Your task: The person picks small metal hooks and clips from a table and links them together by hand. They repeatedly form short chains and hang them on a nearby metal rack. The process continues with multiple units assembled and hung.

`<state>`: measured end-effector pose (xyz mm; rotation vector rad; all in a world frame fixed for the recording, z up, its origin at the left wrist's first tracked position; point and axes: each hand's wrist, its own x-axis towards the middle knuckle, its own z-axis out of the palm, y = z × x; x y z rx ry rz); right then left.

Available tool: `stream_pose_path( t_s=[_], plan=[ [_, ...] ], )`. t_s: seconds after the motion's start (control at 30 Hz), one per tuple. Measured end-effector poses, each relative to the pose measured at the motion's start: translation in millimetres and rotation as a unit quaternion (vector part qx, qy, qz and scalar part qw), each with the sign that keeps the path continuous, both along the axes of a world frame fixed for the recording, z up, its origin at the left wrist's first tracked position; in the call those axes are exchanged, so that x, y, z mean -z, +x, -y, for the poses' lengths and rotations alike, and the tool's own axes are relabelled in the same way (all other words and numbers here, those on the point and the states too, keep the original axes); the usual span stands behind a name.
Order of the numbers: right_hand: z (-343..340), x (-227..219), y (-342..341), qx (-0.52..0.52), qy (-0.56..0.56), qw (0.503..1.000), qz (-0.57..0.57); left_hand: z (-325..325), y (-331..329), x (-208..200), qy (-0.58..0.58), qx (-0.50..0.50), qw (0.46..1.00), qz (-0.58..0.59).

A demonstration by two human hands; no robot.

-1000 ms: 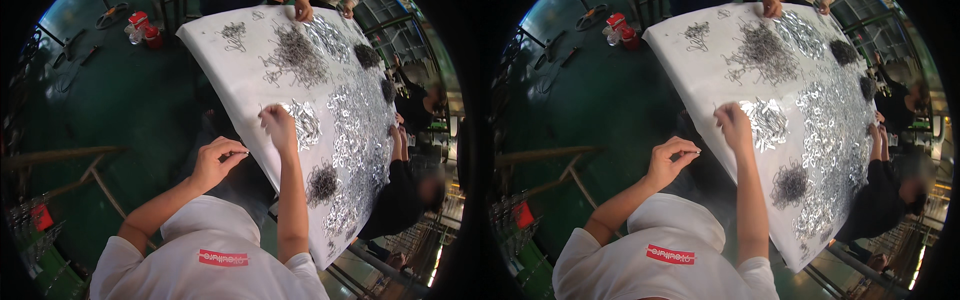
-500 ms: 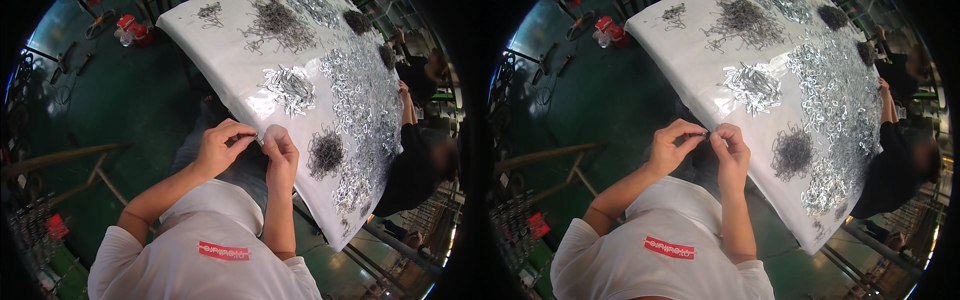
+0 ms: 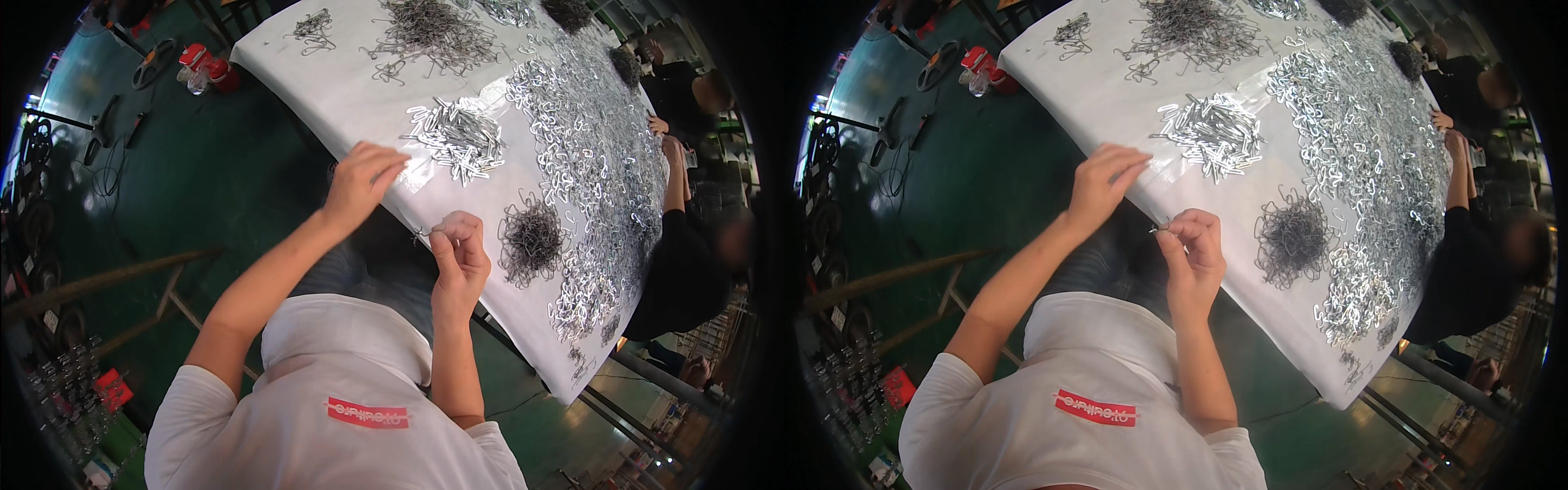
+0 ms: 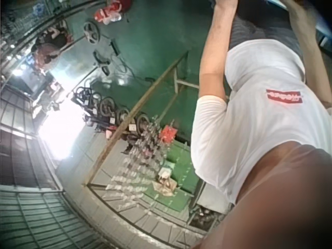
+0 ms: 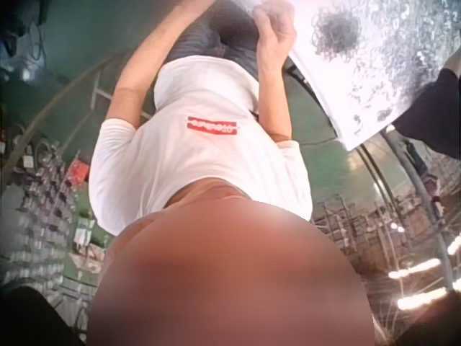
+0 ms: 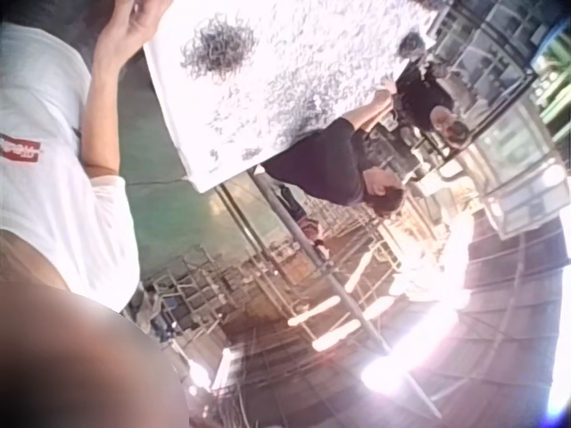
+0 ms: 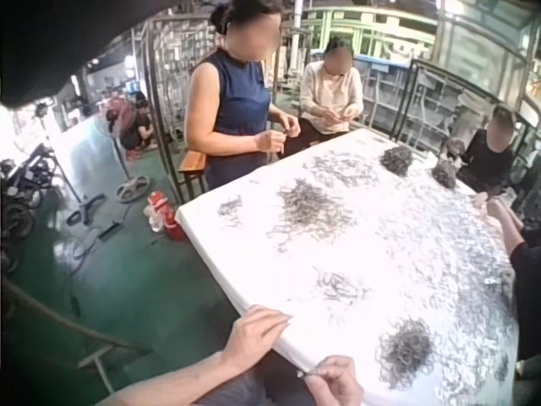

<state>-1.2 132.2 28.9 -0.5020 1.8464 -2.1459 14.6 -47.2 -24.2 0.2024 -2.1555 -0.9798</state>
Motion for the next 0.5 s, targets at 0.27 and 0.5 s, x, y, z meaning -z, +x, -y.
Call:
stream_pose_path(
  t_s=[0.27,0.5],
  plan=[
    [-3,3,-1,0.021,0.013,1.000,-0.018,30,-62,35,-0.298,0.016,0.950,0.098],
    [9,11,-1,0.023,0.065,0.995,-0.070,10,-17,-18,0.247,0.045,0.951,0.180]
  ],
)
